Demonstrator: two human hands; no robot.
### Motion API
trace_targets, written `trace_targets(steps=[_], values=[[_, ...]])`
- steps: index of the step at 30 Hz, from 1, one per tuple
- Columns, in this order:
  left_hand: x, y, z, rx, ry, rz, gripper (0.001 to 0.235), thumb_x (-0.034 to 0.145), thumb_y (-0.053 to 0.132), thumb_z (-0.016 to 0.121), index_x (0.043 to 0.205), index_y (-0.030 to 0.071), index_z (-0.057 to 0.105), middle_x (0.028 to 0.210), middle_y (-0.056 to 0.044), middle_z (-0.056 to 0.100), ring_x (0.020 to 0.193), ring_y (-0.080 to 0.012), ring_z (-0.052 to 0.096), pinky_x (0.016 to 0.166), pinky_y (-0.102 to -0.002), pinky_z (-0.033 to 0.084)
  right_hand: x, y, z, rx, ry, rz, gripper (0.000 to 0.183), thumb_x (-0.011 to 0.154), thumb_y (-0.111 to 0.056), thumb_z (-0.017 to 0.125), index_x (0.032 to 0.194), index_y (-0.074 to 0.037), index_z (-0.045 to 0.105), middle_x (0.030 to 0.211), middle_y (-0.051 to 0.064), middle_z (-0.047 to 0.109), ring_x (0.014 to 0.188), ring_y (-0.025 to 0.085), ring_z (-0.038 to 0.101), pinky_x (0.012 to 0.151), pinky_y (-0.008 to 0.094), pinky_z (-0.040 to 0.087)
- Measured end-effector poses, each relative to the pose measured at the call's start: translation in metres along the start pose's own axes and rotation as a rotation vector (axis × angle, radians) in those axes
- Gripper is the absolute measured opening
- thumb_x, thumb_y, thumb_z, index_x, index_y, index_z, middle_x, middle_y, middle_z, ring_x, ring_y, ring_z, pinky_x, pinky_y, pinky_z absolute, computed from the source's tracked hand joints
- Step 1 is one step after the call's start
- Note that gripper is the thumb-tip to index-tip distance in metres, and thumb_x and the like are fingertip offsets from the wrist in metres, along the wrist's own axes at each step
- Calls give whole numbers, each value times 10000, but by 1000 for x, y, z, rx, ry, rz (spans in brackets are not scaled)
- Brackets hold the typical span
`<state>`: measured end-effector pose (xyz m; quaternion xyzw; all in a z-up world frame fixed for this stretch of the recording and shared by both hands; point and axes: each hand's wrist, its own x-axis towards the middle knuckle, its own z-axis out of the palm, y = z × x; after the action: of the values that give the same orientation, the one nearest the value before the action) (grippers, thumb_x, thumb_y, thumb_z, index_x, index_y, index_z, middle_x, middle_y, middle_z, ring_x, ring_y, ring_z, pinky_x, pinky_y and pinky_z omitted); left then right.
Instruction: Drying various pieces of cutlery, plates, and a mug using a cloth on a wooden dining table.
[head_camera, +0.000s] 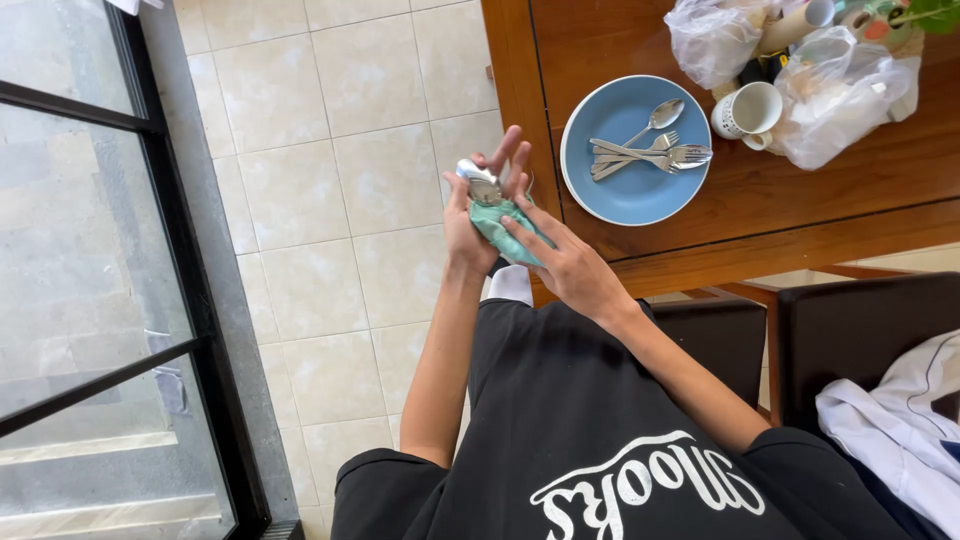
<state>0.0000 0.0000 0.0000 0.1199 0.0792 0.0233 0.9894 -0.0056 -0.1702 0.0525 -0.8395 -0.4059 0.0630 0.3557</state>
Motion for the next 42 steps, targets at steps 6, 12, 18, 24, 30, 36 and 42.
trace_targets(steps=[6,12,18,24,30,36,42], values=[[13,15,-25,10,24,85,577,1119,572,149,1129,127,517,1551,-204,470,1473,-405,448,1118,-502,460,-13,1,-10,96,-227,122,731,862,-24,739,1508,-254,487,1568,99,473,1239,366,626,964,430,567],[14,11,-26,154,227,91,504,1074,574,193,1035,165,485,1435,-201,520,1332,-458,540,1056,-576,522,-31,13,2,36,-189,203,728,827,2,727,1485,-205,493,1294,101,624,1079,360,689,898,449,593],[8,-9,-53,127,190,51,356,1145,430,392,1278,121,509,1471,-188,561,1282,-368,612,1053,-418,526,-37,17,0,260,13,250,547,858,34,665,1380,-66,534,1187,143,702,919,330,729,737,404,587],[-24,-52,-37,338,117,-113,388,1116,395,407,1320,75,490,1248,-164,667,1103,-310,712,902,-414,612,-49,33,22,497,104,419,264,999,-45,642,1253,-44,569,864,97,729,763,159,771,681,320,611],[-28,-48,-38,566,270,-25,422,1122,374,319,1323,70,531,890,-100,691,803,-173,709,722,-305,607,-39,77,3,342,232,330,310,1028,-120,659,1313,-51,559,944,81,746,805,160,757,703,322,631],[-40,-63,-47,1095,195,19,459,1203,441,261,1225,32,465,654,-32,438,510,-90,397,450,-241,310,34,43,-28,106,255,-32,396,1054,-190,647,1403,-51,520,1545,245,484,1432,373,518,1146,495,503],[-45,-46,23,792,378,-20,712,973,658,106,1155,156,578,599,-5,541,377,-74,321,353,-253,222,55,46,17,-283,109,-34,641,1035,-403,651,1485,27,495,1670,238,226,1517,493,256,1204,604,364]])
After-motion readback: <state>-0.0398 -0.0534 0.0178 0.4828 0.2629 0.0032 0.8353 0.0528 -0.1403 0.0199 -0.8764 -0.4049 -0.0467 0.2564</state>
